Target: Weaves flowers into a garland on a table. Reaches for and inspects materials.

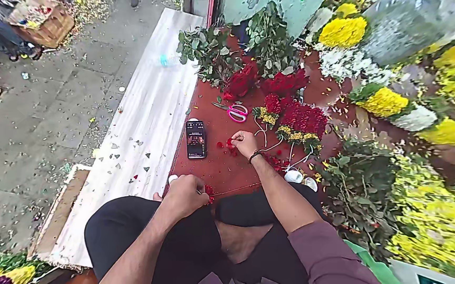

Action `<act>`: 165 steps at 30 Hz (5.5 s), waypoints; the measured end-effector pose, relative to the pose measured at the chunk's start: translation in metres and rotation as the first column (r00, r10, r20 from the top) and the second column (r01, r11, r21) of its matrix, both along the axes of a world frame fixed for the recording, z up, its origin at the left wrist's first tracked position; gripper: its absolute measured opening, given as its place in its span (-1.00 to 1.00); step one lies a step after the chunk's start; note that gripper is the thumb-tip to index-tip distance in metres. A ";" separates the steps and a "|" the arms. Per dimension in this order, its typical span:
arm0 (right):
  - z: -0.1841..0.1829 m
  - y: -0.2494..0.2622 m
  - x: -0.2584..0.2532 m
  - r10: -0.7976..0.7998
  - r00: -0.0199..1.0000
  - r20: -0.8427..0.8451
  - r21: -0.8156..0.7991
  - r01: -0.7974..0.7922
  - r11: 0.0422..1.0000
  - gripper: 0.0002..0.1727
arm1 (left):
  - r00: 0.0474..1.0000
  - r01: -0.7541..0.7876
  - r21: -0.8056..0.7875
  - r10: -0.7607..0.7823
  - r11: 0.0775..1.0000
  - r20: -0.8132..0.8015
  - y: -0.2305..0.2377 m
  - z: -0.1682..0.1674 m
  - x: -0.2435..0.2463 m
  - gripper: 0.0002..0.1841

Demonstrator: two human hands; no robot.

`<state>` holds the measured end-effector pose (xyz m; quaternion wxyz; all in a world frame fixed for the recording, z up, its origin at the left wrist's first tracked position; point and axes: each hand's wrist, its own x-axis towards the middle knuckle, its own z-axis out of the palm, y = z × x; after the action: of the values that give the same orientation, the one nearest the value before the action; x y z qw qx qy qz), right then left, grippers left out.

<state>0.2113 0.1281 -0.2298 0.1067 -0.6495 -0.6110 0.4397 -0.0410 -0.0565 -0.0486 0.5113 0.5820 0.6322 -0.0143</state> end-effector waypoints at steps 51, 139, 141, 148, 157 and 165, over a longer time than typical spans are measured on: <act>0.136 -0.154 -0.001 0.175 0.829 -0.531 -0.104 -0.269 0.957 0.34 | 0.962 -0.195 -0.015 0.194 0.981 0.194 -0.007 -0.007 0.006 -0.83; 0.139 -0.162 -0.011 -0.235 0.609 -0.758 -0.124 0.220 0.968 -0.43 | 0.964 -0.223 -0.003 0.221 0.975 0.146 -0.012 -0.011 -0.001 -0.79; 0.146 -0.172 -0.016 -0.269 0.593 -0.759 -0.190 0.194 0.962 -0.38 | 0.958 -0.230 -0.011 0.228 0.973 0.176 -0.012 -0.009 0.000 -0.78; 0.142 -0.185 -0.030 -0.253 0.730 -0.635 -0.236 0.128 0.963 -0.31 | 0.924 -0.217 -0.034 0.216 0.976 0.315 -0.013 -0.005 0.007 -0.82; 0.135 -0.168 -0.007 -0.021 0.840 -0.543 -0.207 -0.109 0.972 0.27 | 0.933 -0.232 -0.026 0.230 0.972 0.277 -0.014 -0.009 0.010 -0.86; 0.119 -0.161 0.004 0.274 0.762 -0.587 -0.038 -0.364 0.931 -0.66 | 0.967 -0.225 -0.022 0.226 0.974 0.117 0.001 0.010 0.000 -0.76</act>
<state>0.2151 -0.0331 -0.1108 0.1596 -0.3794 -0.6173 0.6705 -0.0414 -0.0560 -0.0388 0.5488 0.5038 0.6628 0.0758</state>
